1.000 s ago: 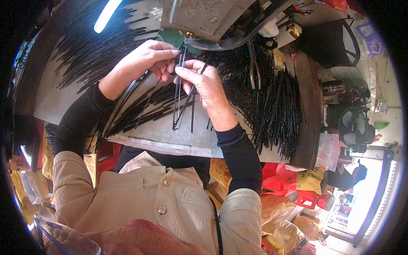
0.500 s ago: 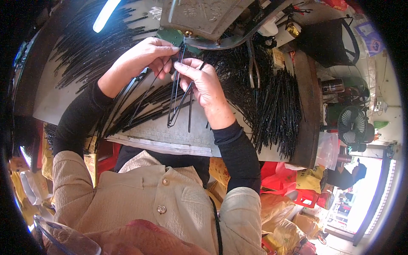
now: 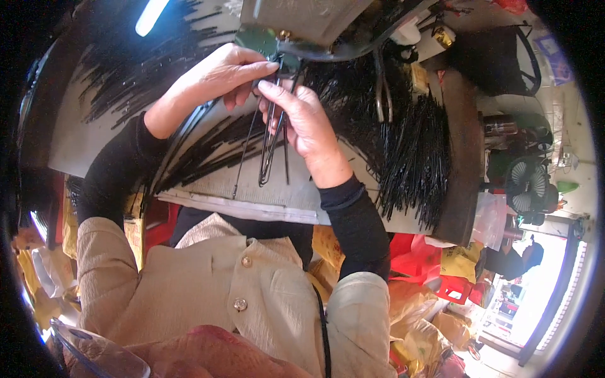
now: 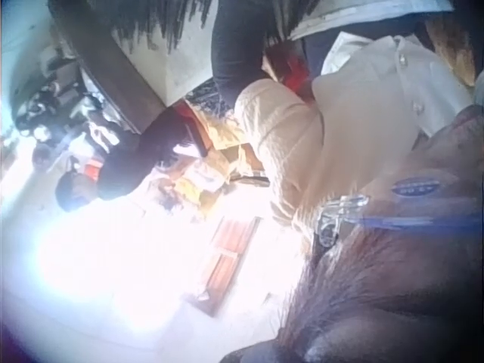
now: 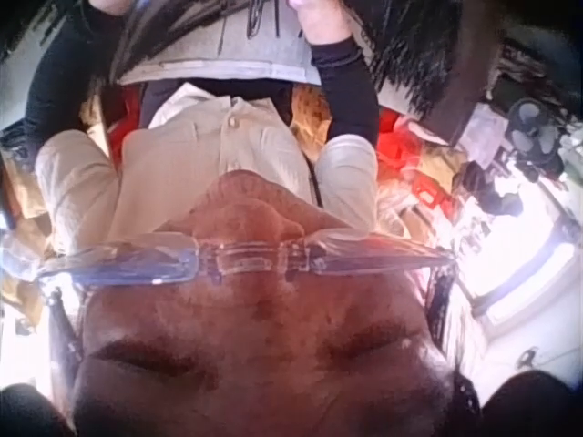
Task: The person assembles umbrella frame components by picking up ribs and wire pieces, fitting them together, and fastening them using a tabletop machine.
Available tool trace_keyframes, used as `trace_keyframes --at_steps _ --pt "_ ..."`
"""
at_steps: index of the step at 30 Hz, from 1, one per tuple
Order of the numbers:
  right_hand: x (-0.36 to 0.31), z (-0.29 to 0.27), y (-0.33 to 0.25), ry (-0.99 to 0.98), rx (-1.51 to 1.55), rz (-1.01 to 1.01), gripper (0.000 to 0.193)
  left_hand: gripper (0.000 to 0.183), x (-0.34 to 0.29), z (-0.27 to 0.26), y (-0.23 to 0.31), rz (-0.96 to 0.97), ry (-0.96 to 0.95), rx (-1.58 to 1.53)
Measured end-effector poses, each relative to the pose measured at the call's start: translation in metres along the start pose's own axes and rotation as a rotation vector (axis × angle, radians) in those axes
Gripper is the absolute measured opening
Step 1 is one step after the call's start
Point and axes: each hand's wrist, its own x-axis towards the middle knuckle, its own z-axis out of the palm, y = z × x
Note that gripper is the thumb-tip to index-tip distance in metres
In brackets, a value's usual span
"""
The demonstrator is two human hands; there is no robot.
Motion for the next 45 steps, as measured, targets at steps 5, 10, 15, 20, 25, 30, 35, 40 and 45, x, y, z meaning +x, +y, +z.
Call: trace_keyframes --at_steps 5,10,15,20,25,30,35,40,45 --pt "-0.022 -0.017 -0.013 0.078 -0.143 0.023 0.019 0.040 -0.002 -0.003 -0.002 0.018 -0.025 0.087" --pt "-0.061 -0.069 -0.041 0.326 -0.356 -0.039 0.019 0.038 -0.004 -0.011 -0.023 -0.019 -0.106 0.122" --pt "-0.093 -0.142 -0.074 0.385 -0.753 -0.069 0.026 0.034 -0.015 -0.004 -0.015 -0.073 -0.169 0.252" --pt "-0.103 -0.179 -0.095 0.899 -1.770 -0.160 0.033 0.022 -0.025 0.010 -0.010 0.121 -0.074 0.685" --pt "-0.088 -0.120 -0.064 0.496 -1.359 -0.302 0.030 0.022 -0.031 0.014 -0.007 0.193 -0.025 0.919" --pt "-0.086 -0.062 -0.046 0.172 -1.568 -0.149 0.023 0.017 -0.027 0.007 -0.014 0.167 -0.079 0.728" --pt "-0.098 -0.044 -0.038 -0.067 -1.693 -0.072 0.024 0.023 -0.022 -0.001 -0.012 0.022 -0.133 0.509" --pt "-0.091 -0.034 -0.016 -0.050 -1.913 -0.399 0.021 0.026 -0.012 -0.003 -0.025 0.116 -0.161 0.410" --pt "-0.068 -0.042 -0.011 -0.146 -1.959 -0.636 0.010 0.024 -0.013 -0.005 -0.021 0.046 -0.105 0.376"
